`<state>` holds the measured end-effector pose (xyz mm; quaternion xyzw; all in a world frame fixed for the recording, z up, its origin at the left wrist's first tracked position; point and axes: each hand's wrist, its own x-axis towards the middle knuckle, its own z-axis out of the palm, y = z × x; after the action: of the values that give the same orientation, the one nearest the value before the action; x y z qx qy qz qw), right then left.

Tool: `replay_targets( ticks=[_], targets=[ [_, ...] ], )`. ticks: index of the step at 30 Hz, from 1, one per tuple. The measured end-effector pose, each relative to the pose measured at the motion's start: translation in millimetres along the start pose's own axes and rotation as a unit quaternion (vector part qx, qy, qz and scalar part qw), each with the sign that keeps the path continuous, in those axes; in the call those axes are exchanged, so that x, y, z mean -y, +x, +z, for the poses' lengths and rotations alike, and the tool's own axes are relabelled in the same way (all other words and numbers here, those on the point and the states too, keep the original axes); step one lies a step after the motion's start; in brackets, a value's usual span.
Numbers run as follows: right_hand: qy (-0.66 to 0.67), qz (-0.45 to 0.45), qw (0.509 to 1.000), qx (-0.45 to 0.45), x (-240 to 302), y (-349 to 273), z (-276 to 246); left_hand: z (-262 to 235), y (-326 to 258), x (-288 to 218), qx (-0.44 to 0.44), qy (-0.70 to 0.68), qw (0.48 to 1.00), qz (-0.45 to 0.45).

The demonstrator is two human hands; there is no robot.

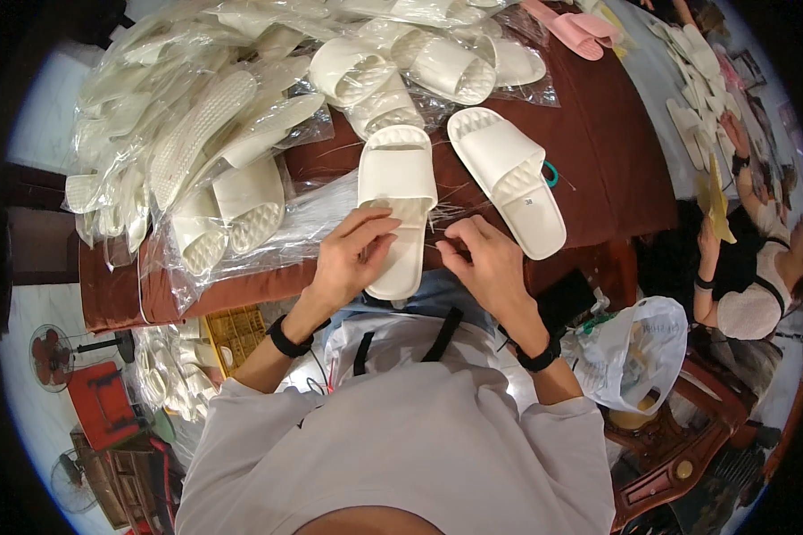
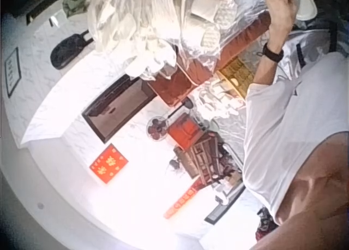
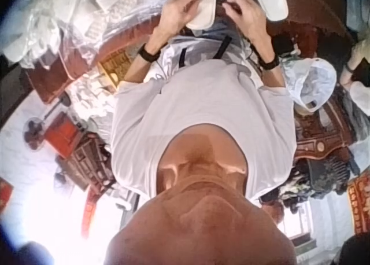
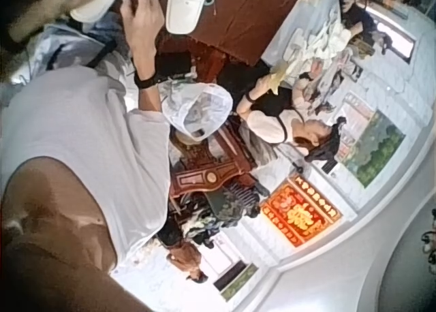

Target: Attaching plastic pairing tags to slippers and placing them into individual plastic bags.

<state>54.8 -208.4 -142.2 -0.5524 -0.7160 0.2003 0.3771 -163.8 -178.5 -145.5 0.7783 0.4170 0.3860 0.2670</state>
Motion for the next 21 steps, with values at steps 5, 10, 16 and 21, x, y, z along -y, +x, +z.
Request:
replay_targets(
  ticks=[5, 10, 16, 21],
  targets=[
    [0.010, 0.023, 0.995, -0.093, 28, 10, -11, -13, -2, 8, -0.036, 0.020, 0.999, -0.027],
    [-0.074, -0.039, 0.996, -0.012, 30, 19, 14, -12, -1, 12, -0.053, 0.026, 0.998, -0.029],
    [-0.177, -0.069, 0.982, -0.008, 11, 26, 38, -11, -2, 15, -0.049, 0.018, 0.999, -0.011],
    [-0.189, -0.105, 0.976, -0.032, 2, 24, 39, -4, 1, 8, -0.026, 0.026, 0.999, -0.010]
  ],
)
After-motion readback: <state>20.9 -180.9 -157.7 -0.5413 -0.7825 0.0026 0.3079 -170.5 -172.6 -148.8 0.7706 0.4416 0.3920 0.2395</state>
